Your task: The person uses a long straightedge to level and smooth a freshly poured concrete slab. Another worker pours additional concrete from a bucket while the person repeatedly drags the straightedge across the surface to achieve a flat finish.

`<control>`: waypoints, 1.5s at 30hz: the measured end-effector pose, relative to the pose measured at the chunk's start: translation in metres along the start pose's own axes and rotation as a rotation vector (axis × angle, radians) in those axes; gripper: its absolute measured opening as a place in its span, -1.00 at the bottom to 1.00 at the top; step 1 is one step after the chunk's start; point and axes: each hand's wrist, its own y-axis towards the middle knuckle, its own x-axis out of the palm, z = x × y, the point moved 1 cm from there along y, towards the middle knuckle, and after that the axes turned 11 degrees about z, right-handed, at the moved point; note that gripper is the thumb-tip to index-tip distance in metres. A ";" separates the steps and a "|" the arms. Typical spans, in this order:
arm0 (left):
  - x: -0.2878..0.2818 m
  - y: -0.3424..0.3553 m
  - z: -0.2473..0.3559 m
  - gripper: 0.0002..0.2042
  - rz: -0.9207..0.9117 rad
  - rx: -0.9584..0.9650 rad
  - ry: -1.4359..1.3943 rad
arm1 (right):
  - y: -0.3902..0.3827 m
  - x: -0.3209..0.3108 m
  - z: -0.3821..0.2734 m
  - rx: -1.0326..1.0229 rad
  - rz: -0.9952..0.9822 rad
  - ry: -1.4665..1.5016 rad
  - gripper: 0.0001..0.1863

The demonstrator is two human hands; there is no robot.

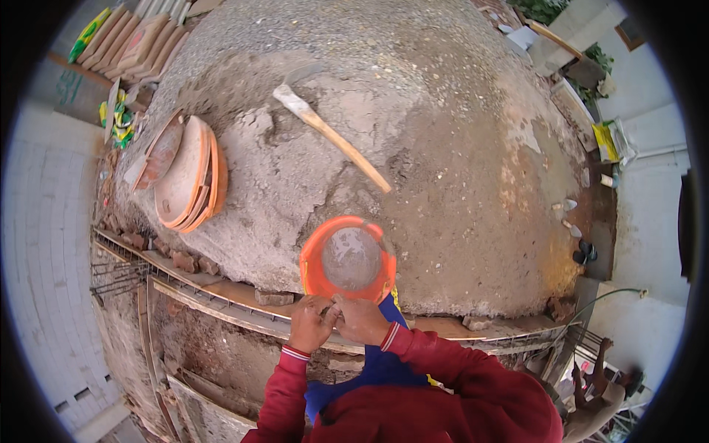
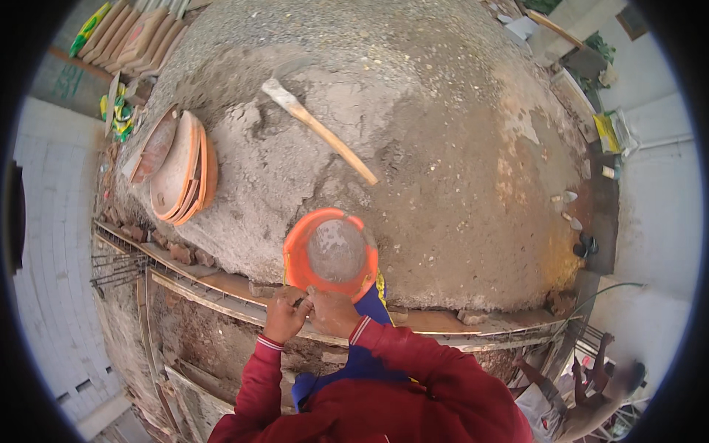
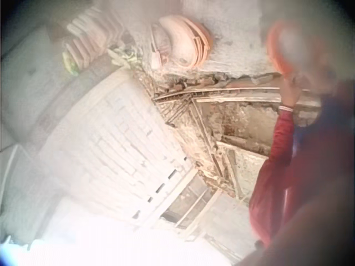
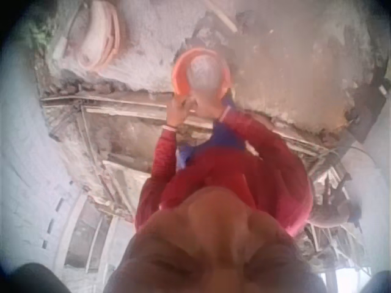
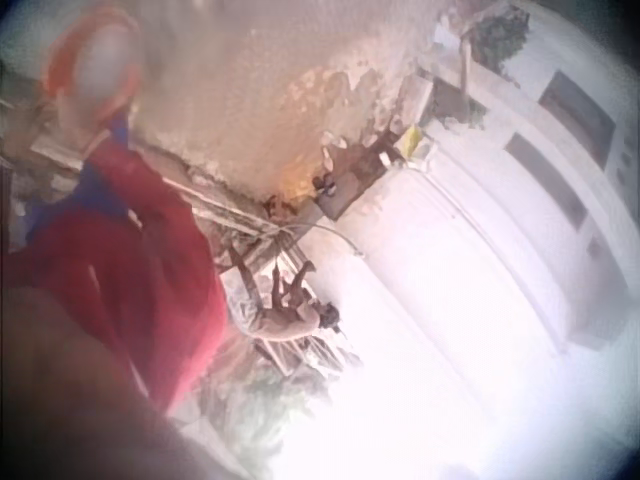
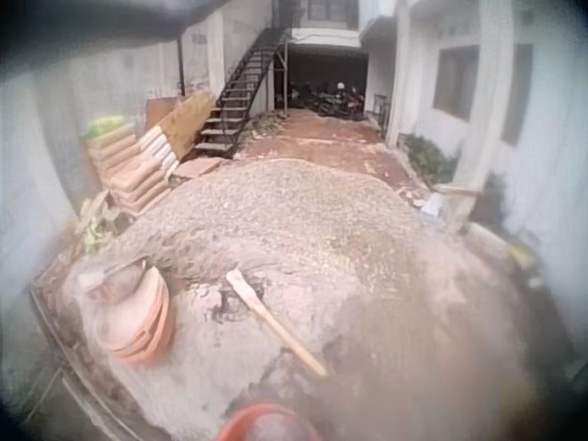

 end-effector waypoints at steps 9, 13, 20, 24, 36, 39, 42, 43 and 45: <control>0.003 0.078 0.095 -0.69 0.005 0.024 -0.044 | 0.002 -0.128 0.113 0.521 0.687 0.558 -0.66; -0.004 0.039 -0.023 -0.72 -0.040 -0.083 0.065 | -0.006 -0.169 0.142 0.670 0.961 1.083 -0.76; -0.024 -0.026 -0.198 -0.80 -0.479 -0.493 0.132 | -0.030 -0.138 0.309 1.061 1.279 1.407 -0.75; -0.026 0.068 -0.171 -0.81 -0.484 -0.578 0.109 | -0.042 -0.129 0.356 1.225 1.386 1.623 -0.77; -0.005 0.417 -0.002 -0.72 -0.452 -0.452 -0.343 | -0.130 -0.041 0.446 1.316 1.818 1.753 -0.73; 0.033 0.457 0.010 -0.71 -0.810 -0.100 0.143 | -0.123 -0.004 0.472 1.511 1.517 1.130 -0.67; 0.062 0.492 0.031 -0.71 -1.107 0.330 0.445 | -0.105 0.016 0.484 1.551 1.031 0.367 -0.57; 0.071 0.502 0.041 -0.72 -1.099 0.297 0.572 | -0.098 0.016 0.478 1.528 0.940 0.327 -0.51; 0.082 0.511 0.063 -0.74 -1.124 0.382 0.786 | -0.083 -0.001 0.462 1.403 0.930 0.248 -0.42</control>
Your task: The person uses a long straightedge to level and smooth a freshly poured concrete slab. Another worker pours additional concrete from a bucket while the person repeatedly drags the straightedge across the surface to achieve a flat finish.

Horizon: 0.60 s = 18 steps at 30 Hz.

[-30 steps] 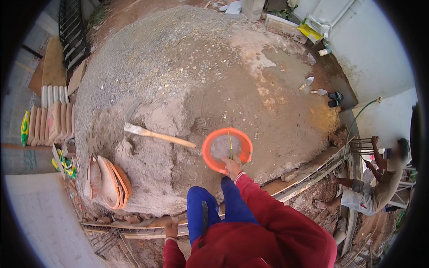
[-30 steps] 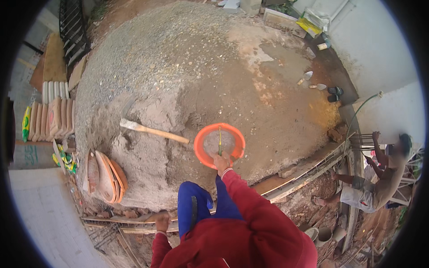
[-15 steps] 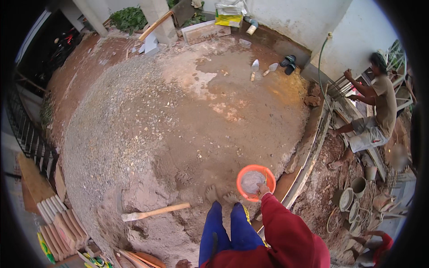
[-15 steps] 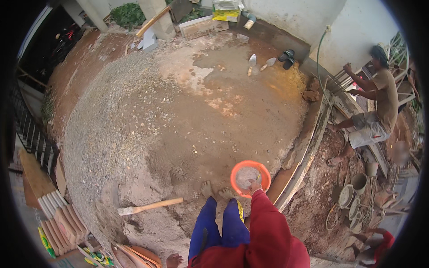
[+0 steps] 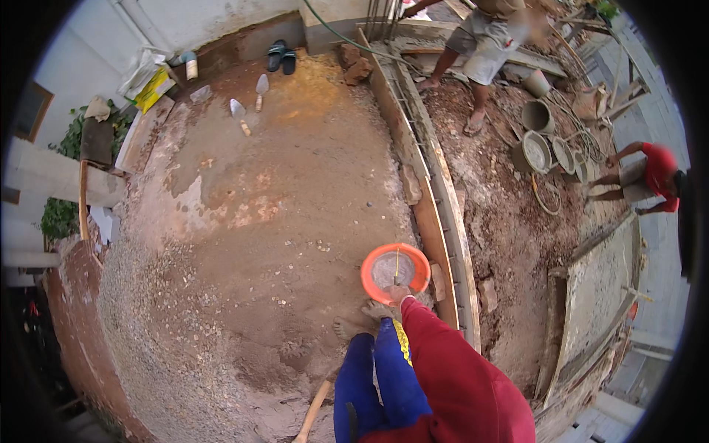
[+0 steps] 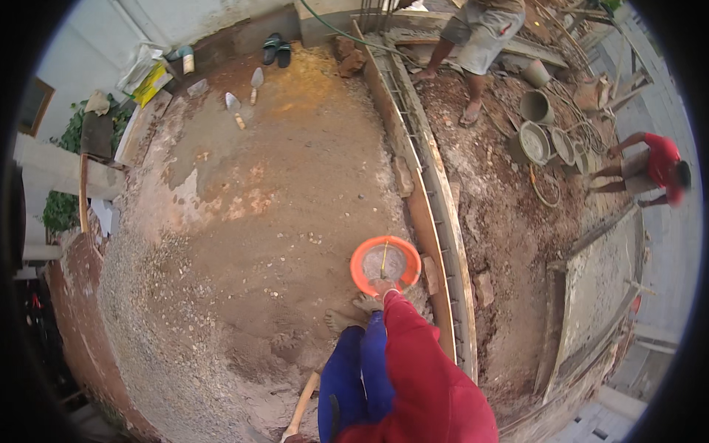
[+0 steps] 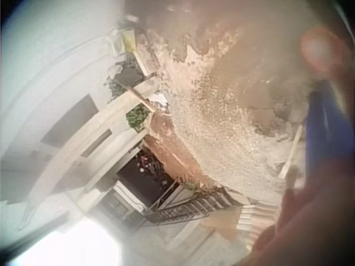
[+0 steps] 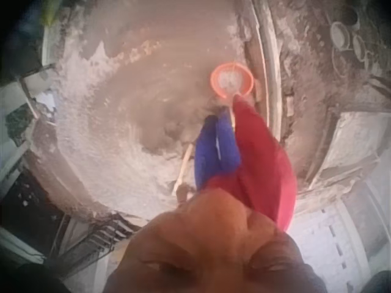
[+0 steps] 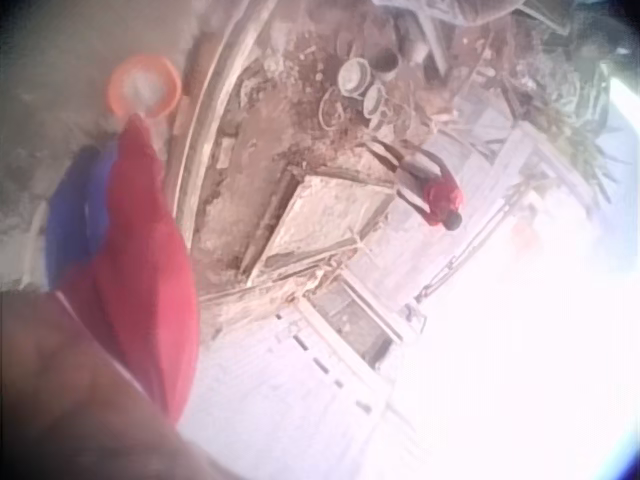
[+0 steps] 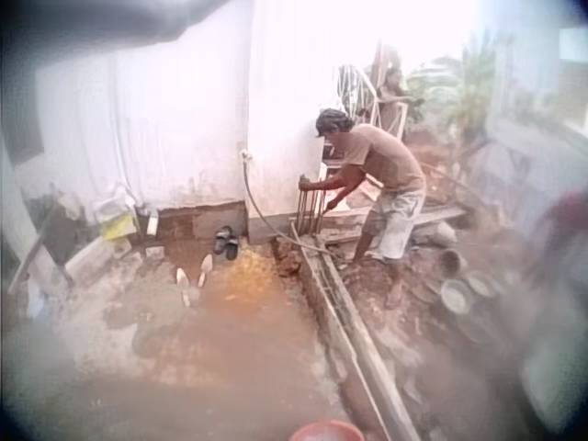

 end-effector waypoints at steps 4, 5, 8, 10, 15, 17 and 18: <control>-0.030 0.035 0.035 -0.77 -0.076 0.353 0.411 | -0.040 -0.028 -0.017 0.363 -0.256 0.692 -0.45; -0.035 0.043 0.045 -0.78 -0.055 0.427 0.446 | -0.056 -0.034 -0.021 0.384 -0.251 0.770 -0.45; -0.038 0.084 0.084 -0.77 0.144 0.422 0.102 | -0.111 -0.045 -0.026 0.368 0.015 0.836 -0.57; -0.046 0.105 0.115 -0.76 0.204 0.370 0.051 | -0.135 -0.049 -0.015 0.533 0.061 1.028 -0.66; -0.007 0.120 0.255 -0.84 0.151 -0.002 -0.507 | -0.196 -0.001 0.091 0.101 -0.180 0.306 -0.75; 0.006 0.120 0.277 -0.84 0.122 0.063 -0.420 | -0.199 -0.030 0.116 -0.087 -0.089 0.069 -0.77; 0.019 0.117 0.290 -0.85 0.139 0.084 -0.333 | -0.208 -0.041 0.137 -0.039 0.012 0.122 -0.78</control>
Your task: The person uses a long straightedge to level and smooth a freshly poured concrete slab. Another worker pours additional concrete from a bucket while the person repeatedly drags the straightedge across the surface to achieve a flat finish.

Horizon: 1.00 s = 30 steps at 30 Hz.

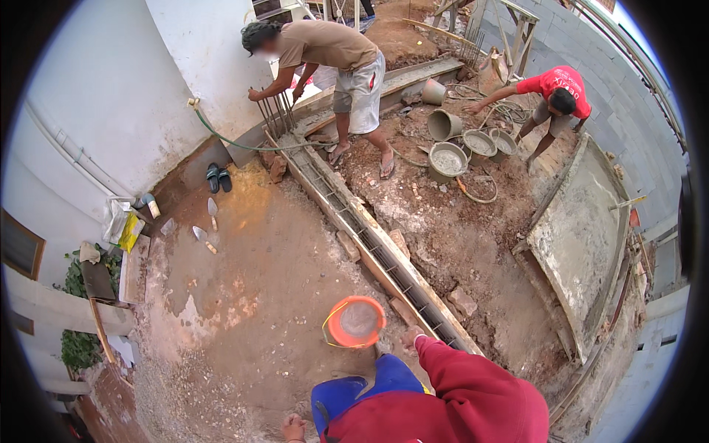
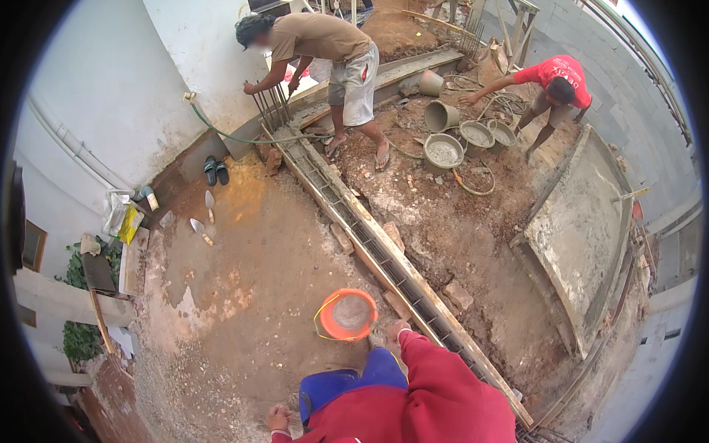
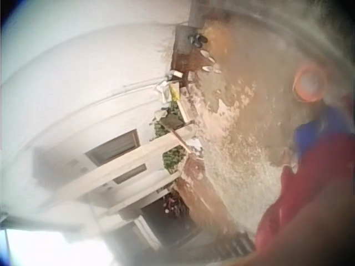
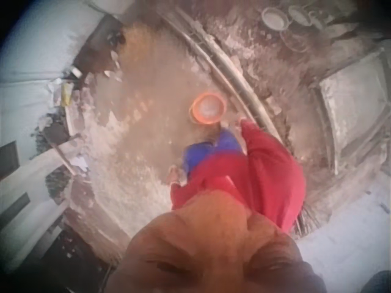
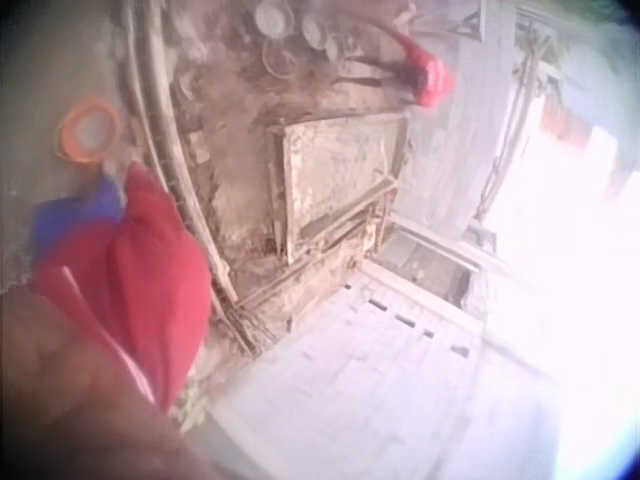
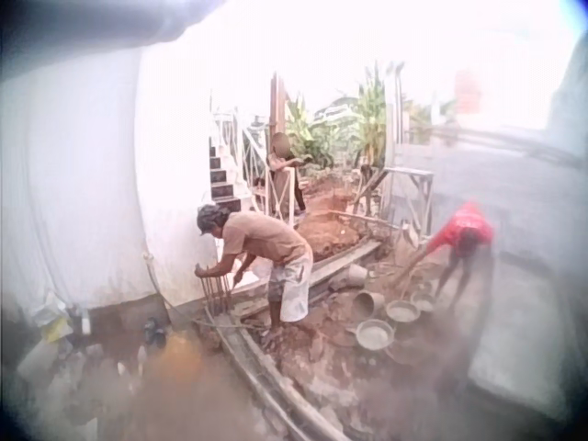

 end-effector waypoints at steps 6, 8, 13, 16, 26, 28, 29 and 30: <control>0.017 0.043 0.006 -0.84 -0.226 -0.117 0.254 | -0.048 -0.113 0.027 1.073 0.618 1.442 -0.80; 0.010 0.055 0.012 -0.85 -0.268 -0.234 0.075 | -0.061 -0.128 0.025 1.160 0.748 1.469 -0.82; 0.041 0.072 0.068 -0.85 -0.127 -0.130 0.074 | -0.109 -0.054 0.037 1.397 0.627 1.330 -0.80; 0.031 0.116 0.088 -0.86 -0.163 -0.085 0.070 | -0.088 -0.024 -0.037 1.502 0.473 1.477 -0.73; -0.097 0.298 0.118 -0.87 -0.043 -0.349 -0.059 | 0.080 -0.094 -0.277 1.153 0.351 1.466 -0.67; -0.100 0.319 0.151 -0.87 -0.067 -0.366 -0.048 | 0.090 -0.110 -0.266 1.009 0.511 1.440 -0.64; -0.141 0.345 0.152 -0.87 -0.040 -0.358 -0.170 | 0.115 -0.176 -0.317 0.965 0.513 1.363 -0.66; -0.144 0.368 0.163 -0.86 -0.096 -0.339 -0.289 | 0.122 -0.173 -0.301 0.915 0.544 1.468 -0.70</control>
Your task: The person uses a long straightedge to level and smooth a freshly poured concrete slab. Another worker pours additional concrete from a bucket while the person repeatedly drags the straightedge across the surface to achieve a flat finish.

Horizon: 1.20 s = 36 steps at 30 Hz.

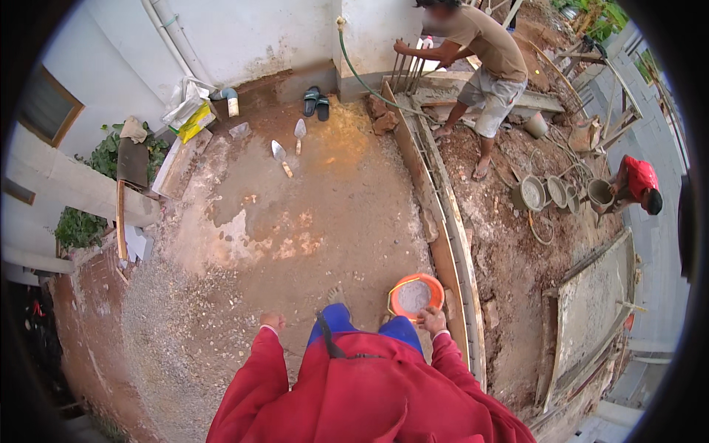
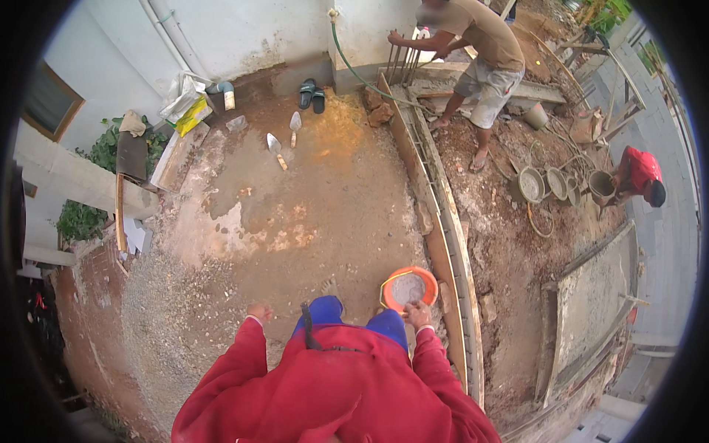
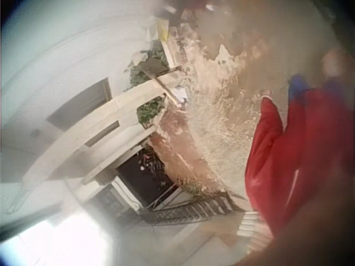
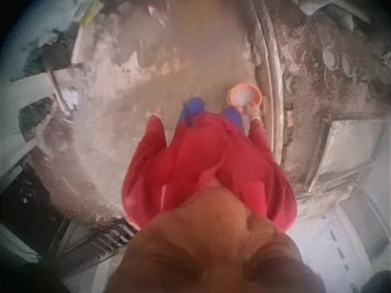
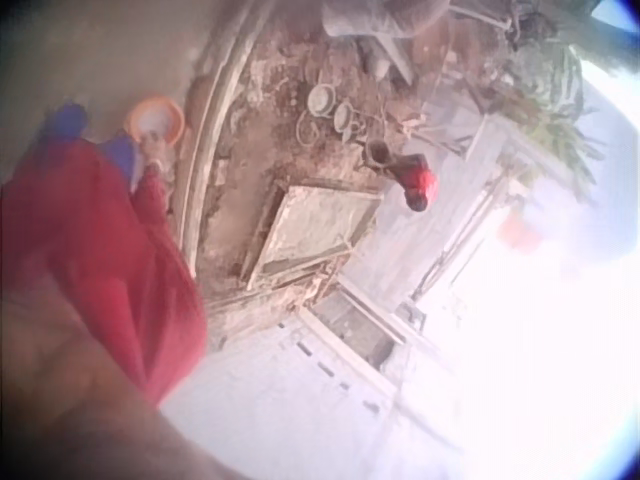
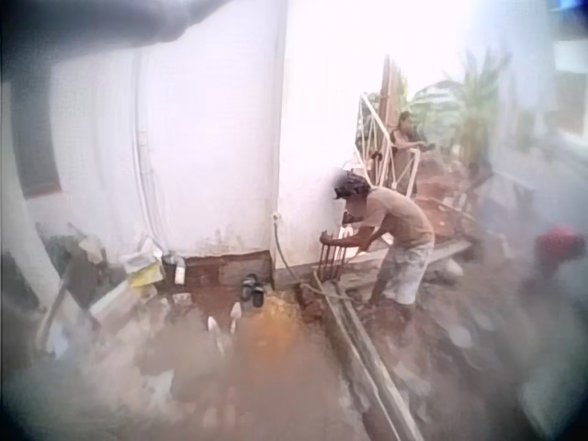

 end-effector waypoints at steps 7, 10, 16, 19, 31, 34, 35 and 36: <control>0.011 -0.063 0.073 -0.81 0.033 0.198 0.008 | 0.003 0.006 0.006 0.152 0.119 -0.216 -0.77; -0.012 -0.064 0.053 -0.82 -0.034 0.236 0.174 | 0.038 0.013 0.064 0.186 0.044 -0.396 -0.78; -0.094 -0.099 0.011 -0.84 -0.008 0.077 0.630 | 0.123 0.070 0.199 0.015 -0.075 -1.012 -0.57; -0.135 -0.106 0.027 -0.78 -0.190 0.252 1.238 | 0.160 0.100 0.259 0.033 -0.065 -1.007 -0.42; 0.012 -0.080 0.139 -0.74 0.227 -0.002 0.848 | 0.304 0.157 0.310 0.159 -0.129 -1.069 -0.31; 0.036 -0.067 0.153 -0.72 0.145 -0.047 0.934 | 0.303 0.161 0.300 0.249 -0.241 -0.936 -0.36; 0.041 -0.059 0.155 -0.72 0.129 -0.044 0.959 | 0.288 0.150 0.241 0.339 -0.171 -0.840 -0.35; 0.048 -0.061 0.163 -0.72 0.102 -0.048 0.980 | 0.279 0.143 0.238 0.341 -0.072 -0.724 -0.44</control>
